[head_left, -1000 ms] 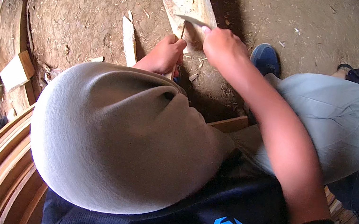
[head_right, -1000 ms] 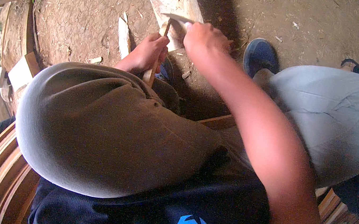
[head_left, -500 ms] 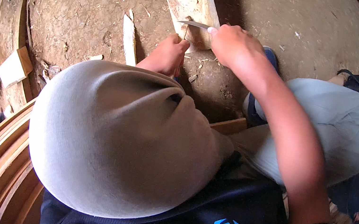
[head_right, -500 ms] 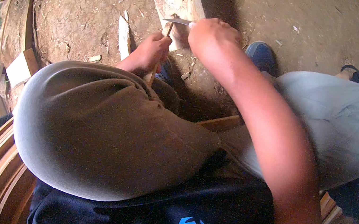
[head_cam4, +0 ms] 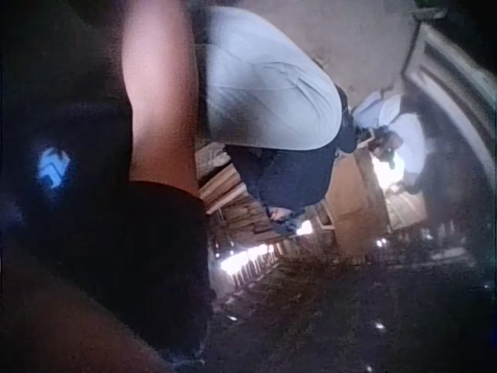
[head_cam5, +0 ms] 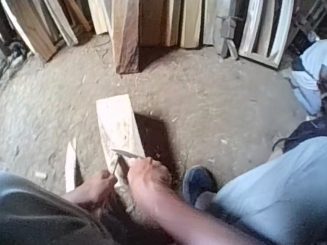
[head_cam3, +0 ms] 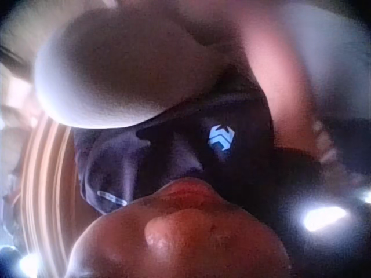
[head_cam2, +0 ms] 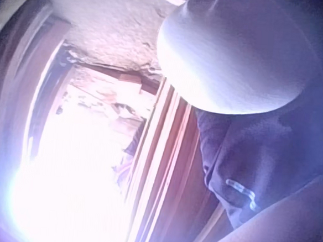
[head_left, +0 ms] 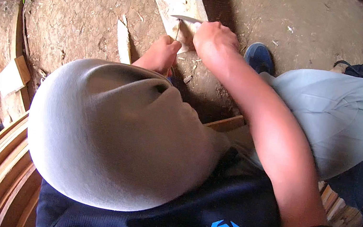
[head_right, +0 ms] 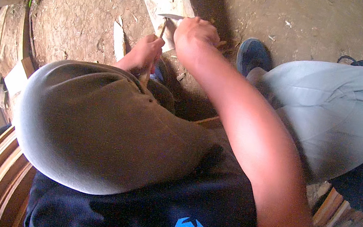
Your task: The person sits on the floor and uses a knife to carve a small wooden stick, repeatedly shaving off thin layers. The person occasionally pauses to inspect the carved piece and then resumes carving.
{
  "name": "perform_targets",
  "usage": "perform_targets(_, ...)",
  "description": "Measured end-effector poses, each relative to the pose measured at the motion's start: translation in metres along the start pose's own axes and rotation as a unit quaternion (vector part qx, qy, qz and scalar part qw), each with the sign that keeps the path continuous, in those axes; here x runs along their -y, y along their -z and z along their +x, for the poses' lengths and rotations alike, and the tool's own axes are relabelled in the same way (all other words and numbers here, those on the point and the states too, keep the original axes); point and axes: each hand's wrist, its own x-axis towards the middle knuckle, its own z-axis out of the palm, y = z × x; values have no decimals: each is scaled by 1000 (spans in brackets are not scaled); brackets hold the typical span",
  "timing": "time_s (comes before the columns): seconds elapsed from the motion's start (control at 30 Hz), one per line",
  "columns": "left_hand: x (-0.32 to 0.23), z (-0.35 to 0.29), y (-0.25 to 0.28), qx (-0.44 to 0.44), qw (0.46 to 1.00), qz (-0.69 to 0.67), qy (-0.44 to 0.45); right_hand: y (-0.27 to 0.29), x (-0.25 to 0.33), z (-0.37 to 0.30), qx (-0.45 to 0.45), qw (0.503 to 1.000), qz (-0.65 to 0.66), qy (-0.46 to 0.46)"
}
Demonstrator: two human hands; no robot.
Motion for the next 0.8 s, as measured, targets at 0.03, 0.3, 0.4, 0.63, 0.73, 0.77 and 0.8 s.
perform_targets(0.03,2,-1,5,1,1000,1,-6,6,0,-1,-8,1000,4,25)
perform_targets(0.3,1,-7,2,5,999,-38,2,6,-28,-6,30,992,25,124)
perform_targets(0.4,12,1,2,12,998,-68,1,5,-28,-22,67,991,33,107)
perform_targets(0.63,10,-1,-1,10,998,-53,-29,8,-29,-30,69,992,57,91)
perform_targets(0.73,13,2,2,18,999,-43,-26,2,-22,-33,30,996,72,48)
perform_targets(0.77,8,-1,1,22,999,-38,-22,-1,-23,-32,27,996,65,48)
perform_targets(0.8,3,-5,1,24,999,-25,-9,-4,-25,-28,24,997,58,48)
